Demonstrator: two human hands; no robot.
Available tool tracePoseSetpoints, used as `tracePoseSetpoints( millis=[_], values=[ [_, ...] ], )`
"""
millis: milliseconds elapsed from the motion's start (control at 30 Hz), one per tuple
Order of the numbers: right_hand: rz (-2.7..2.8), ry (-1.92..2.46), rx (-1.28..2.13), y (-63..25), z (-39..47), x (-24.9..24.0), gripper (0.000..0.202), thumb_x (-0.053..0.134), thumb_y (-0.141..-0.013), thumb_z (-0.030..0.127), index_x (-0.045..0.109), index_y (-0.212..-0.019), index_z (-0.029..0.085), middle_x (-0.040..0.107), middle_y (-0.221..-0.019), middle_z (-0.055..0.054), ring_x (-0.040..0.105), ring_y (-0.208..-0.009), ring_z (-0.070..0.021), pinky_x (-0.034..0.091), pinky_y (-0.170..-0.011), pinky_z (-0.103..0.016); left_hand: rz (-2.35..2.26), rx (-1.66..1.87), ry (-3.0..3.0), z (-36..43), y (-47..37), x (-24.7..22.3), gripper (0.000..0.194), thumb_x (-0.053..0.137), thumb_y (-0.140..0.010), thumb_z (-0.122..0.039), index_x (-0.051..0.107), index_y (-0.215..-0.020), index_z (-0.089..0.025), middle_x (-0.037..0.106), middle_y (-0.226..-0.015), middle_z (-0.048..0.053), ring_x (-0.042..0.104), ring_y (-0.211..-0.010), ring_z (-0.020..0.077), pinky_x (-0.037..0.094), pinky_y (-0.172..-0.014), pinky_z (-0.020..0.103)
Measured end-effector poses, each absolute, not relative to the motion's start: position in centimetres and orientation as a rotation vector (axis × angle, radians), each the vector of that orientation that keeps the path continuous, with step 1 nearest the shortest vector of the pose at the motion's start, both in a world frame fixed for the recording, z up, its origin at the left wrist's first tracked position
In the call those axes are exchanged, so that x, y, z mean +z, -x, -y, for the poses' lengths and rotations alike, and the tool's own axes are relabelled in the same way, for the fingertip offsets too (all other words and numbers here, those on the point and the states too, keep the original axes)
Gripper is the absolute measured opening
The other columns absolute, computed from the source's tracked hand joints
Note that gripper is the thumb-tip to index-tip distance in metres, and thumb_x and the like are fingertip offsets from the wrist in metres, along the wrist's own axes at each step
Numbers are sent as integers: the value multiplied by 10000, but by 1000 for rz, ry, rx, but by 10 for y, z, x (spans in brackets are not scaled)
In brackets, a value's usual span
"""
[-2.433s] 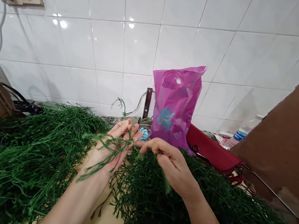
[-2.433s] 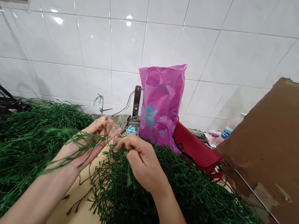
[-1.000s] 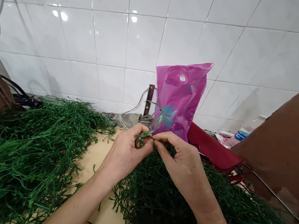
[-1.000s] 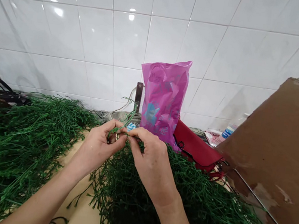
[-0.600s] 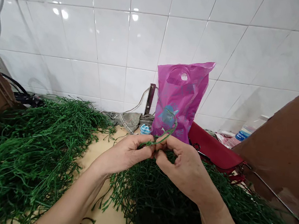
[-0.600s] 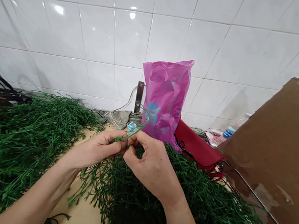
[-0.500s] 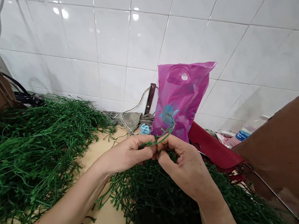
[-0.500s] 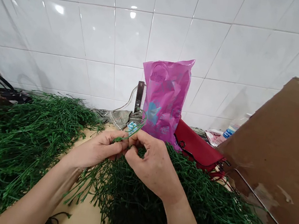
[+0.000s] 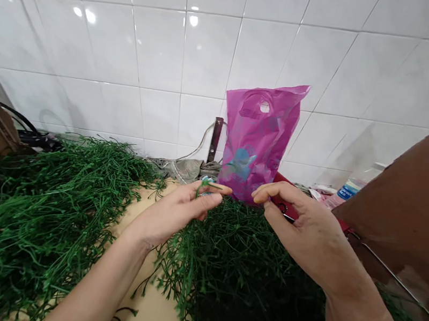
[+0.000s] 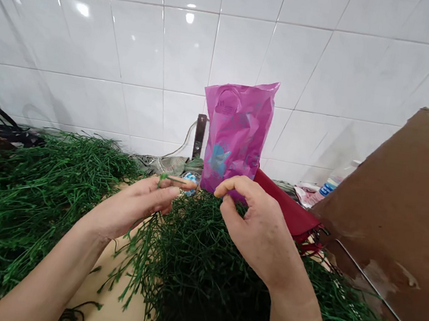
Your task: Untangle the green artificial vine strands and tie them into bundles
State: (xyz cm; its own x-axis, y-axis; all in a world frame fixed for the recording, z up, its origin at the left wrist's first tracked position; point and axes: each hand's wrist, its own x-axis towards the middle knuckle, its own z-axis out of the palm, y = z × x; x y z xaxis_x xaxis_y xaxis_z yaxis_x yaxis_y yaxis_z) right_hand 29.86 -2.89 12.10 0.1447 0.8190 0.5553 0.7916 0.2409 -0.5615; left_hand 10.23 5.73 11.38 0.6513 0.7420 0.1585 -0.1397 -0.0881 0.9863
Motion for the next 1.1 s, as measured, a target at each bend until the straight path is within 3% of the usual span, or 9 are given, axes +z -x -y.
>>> tracePoseSetpoints(
  millis=[133, 267, 367, 500, 667, 800, 900, 967, 1100],
  values=[
    [1597, 1515, 58, -280, 31, 124, 144, 510, -896, 200, 645, -873, 247, 634, -705, 13, 450, -509, -133, 354, -492, -278, -459, 871, -1002, -62, -108, 111, 325, 499, -915, -238, 789, -1006, -122, 696, -1046, 103, 543, -710, 129, 459, -746, 280],
    [1587, 1389, 311, -259, 27, 124, 203, 494, -982, 330, 673, -951, 238, 712, -876, -15, 630, -774, -169, 481, -681, -267, -447, 982, -971, -63, -115, 107, 313, 505, -928, -209, 792, -980, -95, 729, -1055, 122, 612, -822, 159, 472, -808, 293],
    [1562, 1340, 577, -252, 20, 117, 237, 539, -965, 413, 685, -978, 227, 730, -923, -25, 666, -880, -182, 509, -747, -270, -463, 1024, -1025, -60, -116, 107, 319, 503, -951, -238, 794, -1004, -119, 751, -1079, 119, 653, -995, 204, 465, -947, 327],
    [1528, 1359, 649, -247, 10, 102, 221, 679, -860, 367, 691, -1020, 214, 738, -924, -21, 668, -844, -176, 512, -771, -288, -435, 1029, -1179, -55, -115, 105, 326, 488, -982, -284, 784, -1062, -174, 702, -1283, 87, 561, -1283, 227, 371, -1114, 343],
    [1548, 1351, 674, -246, 0, 90, 118, 599, -867, 289, 665, -905, 199, 671, -784, -1, 604, -723, -160, 476, -678, -285, -397, 994, -1278, -55, -113, 99, 355, 453, -1010, -351, 757, -1136, -219, 656, -1368, 60, 494, -1364, 213, 303, -1164, 333],
    [1418, 1282, 711, -251, -4, 87, 160, 612, -852, 352, 631, -859, 193, 658, -762, -7, 604, -715, -166, 479, -672, -291, -571, 974, -1464, -59, -110, 98, 350, 574, -951, -433, 698, -1200, -220, 657, -1329, 88, 561, -1266, 233, 427, -1020, 327],
    [1347, 1220, 752, -255, -6, 86, 210, 622, -846, 385, 638, -910, 186, 695, -843, -32, 644, -805, -182, 501, -774, -314, -688, 939, -1722, -64, -108, 97, 256, 693, -864, -351, 693, -1049, -172, 717, -1037, 70, 648, -975, 197, 478, -839, 285],
    [1345, 1255, 713, -256, -6, 86, 204, 612, -841, 383, 637, -882, 185, 674, -790, -20, 626, -750, -172, 495, -727, -300, -705, 948, -1825, -67, -107, 96, 171, 660, -878, -329, 679, -932, -168, 691, -859, 23, 624, -805, 159, 465, -738, 259],
    [1393, 1395, 458, -255, -5, 88, 160, 568, -836, 340, 628, -805, 195, 607, -699, 3, 555, -658, -156, 438, -630, -285, -785, 1054, -2016, -70, -103, 97, 124, 612, -904, -273, 675, -849, -181, 677, -801, -4, 603, -776, 150, 431, -743, 261]
  ],
)
